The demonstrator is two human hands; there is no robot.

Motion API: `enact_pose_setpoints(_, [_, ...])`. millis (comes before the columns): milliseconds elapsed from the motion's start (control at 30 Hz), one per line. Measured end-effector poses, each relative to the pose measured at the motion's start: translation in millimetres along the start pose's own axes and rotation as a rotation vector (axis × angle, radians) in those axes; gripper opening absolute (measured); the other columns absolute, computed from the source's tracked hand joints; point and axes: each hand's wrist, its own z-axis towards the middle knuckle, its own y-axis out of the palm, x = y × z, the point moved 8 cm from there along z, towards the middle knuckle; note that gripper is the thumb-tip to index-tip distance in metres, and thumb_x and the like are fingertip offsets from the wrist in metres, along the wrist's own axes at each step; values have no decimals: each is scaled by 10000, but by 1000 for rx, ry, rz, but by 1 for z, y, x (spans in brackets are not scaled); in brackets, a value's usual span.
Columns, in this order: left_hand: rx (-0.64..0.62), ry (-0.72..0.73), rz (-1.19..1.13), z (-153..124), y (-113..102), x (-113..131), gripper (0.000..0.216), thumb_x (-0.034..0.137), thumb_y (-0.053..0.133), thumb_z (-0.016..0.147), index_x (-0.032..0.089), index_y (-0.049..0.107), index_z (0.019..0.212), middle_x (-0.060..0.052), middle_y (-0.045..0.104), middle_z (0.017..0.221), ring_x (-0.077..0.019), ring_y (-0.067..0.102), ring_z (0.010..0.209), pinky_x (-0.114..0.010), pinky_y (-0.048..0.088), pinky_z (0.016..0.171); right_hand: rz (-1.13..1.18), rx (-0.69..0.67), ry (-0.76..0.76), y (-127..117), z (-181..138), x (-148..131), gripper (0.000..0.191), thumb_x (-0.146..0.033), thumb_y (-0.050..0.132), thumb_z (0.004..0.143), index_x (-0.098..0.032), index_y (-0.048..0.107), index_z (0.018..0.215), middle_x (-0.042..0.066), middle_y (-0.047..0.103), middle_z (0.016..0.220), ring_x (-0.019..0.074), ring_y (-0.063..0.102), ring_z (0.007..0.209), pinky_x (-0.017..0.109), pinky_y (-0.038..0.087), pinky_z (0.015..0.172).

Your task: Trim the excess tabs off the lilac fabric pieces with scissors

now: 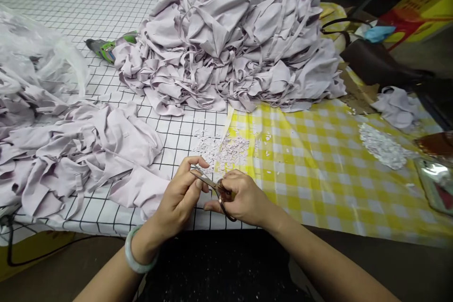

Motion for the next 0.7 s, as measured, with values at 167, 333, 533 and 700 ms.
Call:
enact_pose_setpoints(167, [-81, -28, -14, 11, 19, -9, 291, 243, 377, 1062, 191, 588, 869, -88, 504, 1150, -209, 479, 1145, -334, 424, 957, 47, 32, 168, -9, -17, 21, 591, -599, 716, 814, -193, 416, 506, -48, 430, 479, 90, 359, 503, 250, 332, 552])
enact_pose_setpoints(333, [-109, -103, -24, 19, 28, -19, 294, 252, 390, 1053, 186, 581, 839, -87, 496, 1150, -210, 501, 1097, -356, 430, 958, 138, 73, 399, -17, -30, 44, 619, -658, 742, 747, -196, 404, 511, -55, 364, 494, 83, 293, 496, 239, 250, 468])
enact_pose_setpoints(533, [-173, -132, 62, 2, 19, -5, 273, 232, 411, 1036, 183, 571, 820, -98, 545, 1154, -211, 550, 1116, -359, 482, 955, 224, 114, 401, -31, -35, 54, 461, -611, 768, 754, -201, 568, 823, -17, 522, 694, 125, 470, 601, 249, 406, 545])
enact_pose_setpoints(700, [-139, -144, 369, -34, -29, 9, 98, 206, 545, 978, 191, 577, 886, -98, 605, 1204, -206, 611, 1085, -351, 533, 931, 214, 20, 342, -10, -25, 48, 425, -578, 734, 799, -207, 572, 926, 39, 601, 839, 187, 609, 756, 289, 510, 663])
